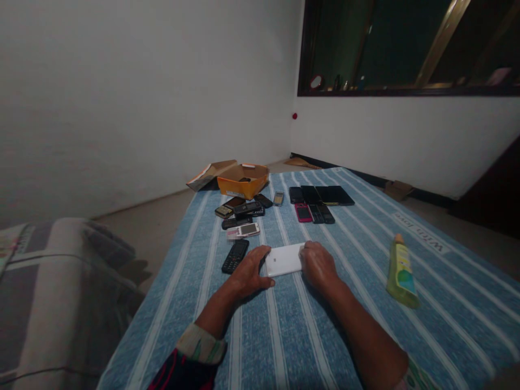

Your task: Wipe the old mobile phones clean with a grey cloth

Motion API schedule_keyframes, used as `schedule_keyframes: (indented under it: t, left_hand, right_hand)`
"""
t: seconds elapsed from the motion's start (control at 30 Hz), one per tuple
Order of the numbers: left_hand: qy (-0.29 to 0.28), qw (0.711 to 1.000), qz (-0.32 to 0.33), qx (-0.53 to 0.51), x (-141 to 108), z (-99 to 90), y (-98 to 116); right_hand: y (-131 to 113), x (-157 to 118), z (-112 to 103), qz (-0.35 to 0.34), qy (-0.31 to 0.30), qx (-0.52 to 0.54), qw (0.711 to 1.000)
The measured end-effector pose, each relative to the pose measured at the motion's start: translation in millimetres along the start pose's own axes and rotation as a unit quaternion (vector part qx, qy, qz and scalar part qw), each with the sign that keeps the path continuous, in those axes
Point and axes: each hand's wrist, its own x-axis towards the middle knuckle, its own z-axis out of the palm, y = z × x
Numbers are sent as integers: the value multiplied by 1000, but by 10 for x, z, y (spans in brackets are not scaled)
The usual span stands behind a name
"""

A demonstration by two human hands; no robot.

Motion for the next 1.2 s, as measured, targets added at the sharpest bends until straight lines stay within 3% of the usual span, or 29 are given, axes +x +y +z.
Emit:
schedule_keyframes:
  t: [0.4, 0.77, 1.07, 1.2]
  left_hand:
    - [-2, 1000, -11, 0, 7, -7, 44]
    - [-11, 1000, -17, 11, 6, -17, 47]
    - [-2, 1000, -9, -9, 3, -9, 8]
    - [2, 1000, -4, -9, 14, -4, 1]
  right_hand:
    - [-425, -235, 91, -123, 2, 46, 991]
    - [-87, -184, 0, -26, -12, 14, 999]
    - [-372, -340, 109, -107, 11, 36, 994]
    - [-324, -338, 94, -95, 9, 39, 995]
